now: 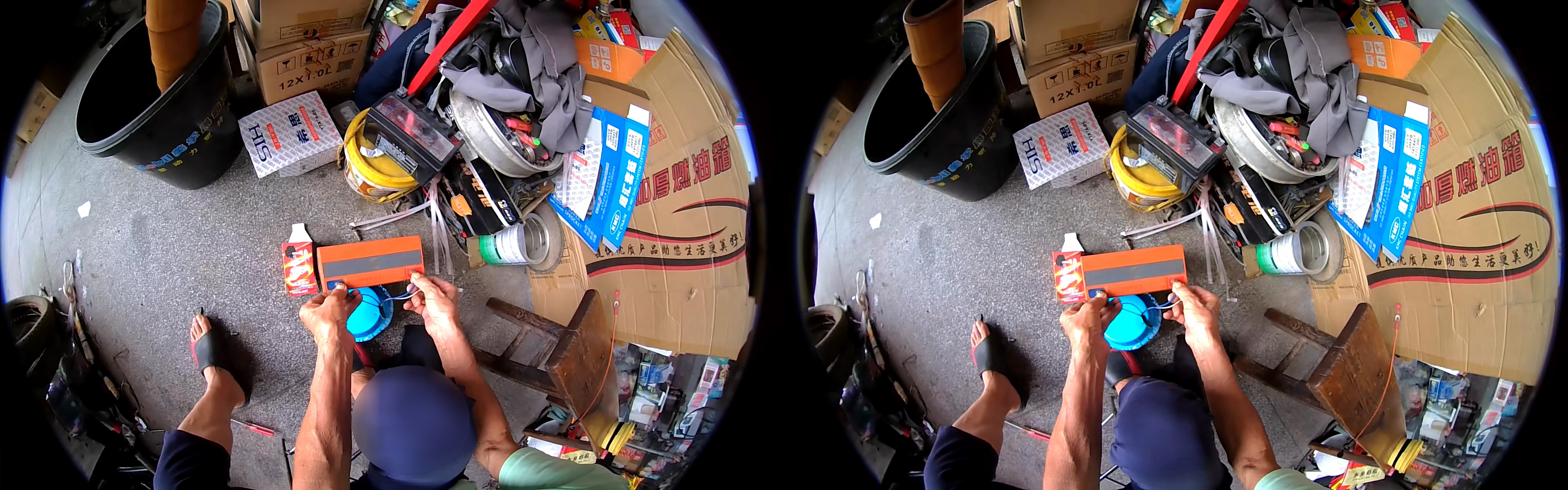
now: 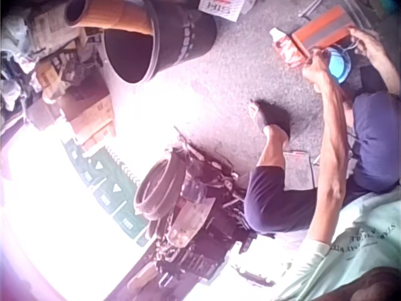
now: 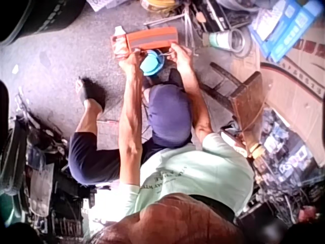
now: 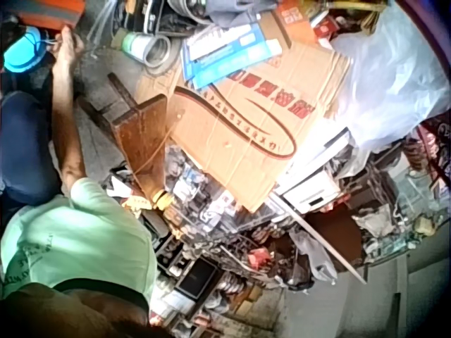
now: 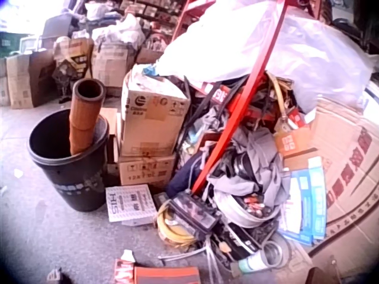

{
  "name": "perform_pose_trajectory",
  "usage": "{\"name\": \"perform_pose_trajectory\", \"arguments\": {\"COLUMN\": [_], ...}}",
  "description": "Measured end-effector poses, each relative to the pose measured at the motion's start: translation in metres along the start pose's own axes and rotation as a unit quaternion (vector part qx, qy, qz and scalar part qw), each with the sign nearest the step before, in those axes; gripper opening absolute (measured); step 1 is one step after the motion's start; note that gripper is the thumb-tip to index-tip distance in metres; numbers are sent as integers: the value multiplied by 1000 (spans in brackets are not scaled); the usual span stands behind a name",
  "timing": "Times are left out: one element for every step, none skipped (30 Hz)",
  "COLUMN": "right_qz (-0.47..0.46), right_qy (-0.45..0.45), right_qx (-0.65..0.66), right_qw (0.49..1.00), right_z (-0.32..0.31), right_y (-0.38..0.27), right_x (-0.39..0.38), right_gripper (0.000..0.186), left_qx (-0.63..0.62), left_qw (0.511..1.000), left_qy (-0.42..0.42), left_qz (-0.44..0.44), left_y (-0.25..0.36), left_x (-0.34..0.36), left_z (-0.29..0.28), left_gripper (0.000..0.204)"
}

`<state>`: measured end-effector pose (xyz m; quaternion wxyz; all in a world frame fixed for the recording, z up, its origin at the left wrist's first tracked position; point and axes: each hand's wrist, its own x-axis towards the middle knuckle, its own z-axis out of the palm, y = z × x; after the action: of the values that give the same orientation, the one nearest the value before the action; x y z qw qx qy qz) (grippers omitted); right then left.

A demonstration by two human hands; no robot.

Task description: The person sits on the floor and uses a screwdriver to remove screws from a blue circular device. They then strip the ends of wires and connect them to a battery pack.

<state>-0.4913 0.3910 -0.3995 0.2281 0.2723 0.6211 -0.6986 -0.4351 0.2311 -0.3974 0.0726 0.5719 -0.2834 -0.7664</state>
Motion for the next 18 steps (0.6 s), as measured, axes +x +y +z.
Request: {"name": "perform_pose_trajectory", "arguments": {"right_qz": [0, 0, 0, -1, -2, -4, -4, -1, 1, 5, 10, 4, 0, -4, -1, 0, 20, 40], "right_qy": [1, 1, 1, 2, 5, 8, 9, 12, 14, 20, 21, 9, 2, -10, -30, -51, -72, -92], "right_qx": [-3, -7, -12, -16, -20, -25, -29, -27, -25, -24, -14, 4, 22, 41, 49, 38, 56, 74], "right_qw": [1000, 1000, 1000, 1000, 1000, 1000, 1000, 1000, 1000, 999, 1000, 1000, 1000, 999, 998, 998, 996, 992], "right_z": [0, 1, 2, 2, 2, 3, 4, 5, 5, 4, 3, 2, -4, -5, -9, -14, -19, -24], "right_y": [0, 0, 0, -1, -2, -2, -2, -3, -3, -2, -3, -1, 3, 7, 10, 12, 14, 16], "right_x": [0, 0, 0, 1, 0, -2, -3, -3, -3, -3, -4, -3, -1, 0, -2, -4, -7, -9], "right_gripper": [18, 18, 18, 18, 18, 18, 18, 17, 17, 16, 15, 15, 16, 16, 14, 16, 18, 20], "left_qx": [5, 10, 16, 20, 24, 27, 36, 35, 35, 35, 50, 34, 42, 47, 39, 30, 29, 55], "left_qw": [1000, 1000, 1000, 999, 999, 999, 999, 998, 998, 997, 996, 998, 997, 996, 993, 988, 983, 979], "left_qy": [5, 11, 10, 13, 17, 21, 28, 17, 6, -5, -5, -17, -48, -77, -113, -150, -183, -195], "left_qz": [3, 6, 25, 25, 26, 27, 27, 43, 59, 72, 70, 51, 31, 15, 6, -5, -4, 2], "left_y": [0, 0, -1, -1, -1, -1, -2, -5, -8, -13, -17, -23, -26, -26, -35, -34, -28, -22], "left_x": [0, 1, 1, 1, 1, 2, 4, 3, 1, -3, -7, -11, -24, -37, -45, -53, -58, -62], "left_z": [1, 1, 1, 2, 3, 3, 4, 2, -1, -2, -3, -6, -8, -12, -17, -18, -22, -28], "left_gripper": [15, 16, 16, 15, 15, 15, 15, 15, 15, 16, 16, 17, 17, 17, 17, 18, 13, 14]}}
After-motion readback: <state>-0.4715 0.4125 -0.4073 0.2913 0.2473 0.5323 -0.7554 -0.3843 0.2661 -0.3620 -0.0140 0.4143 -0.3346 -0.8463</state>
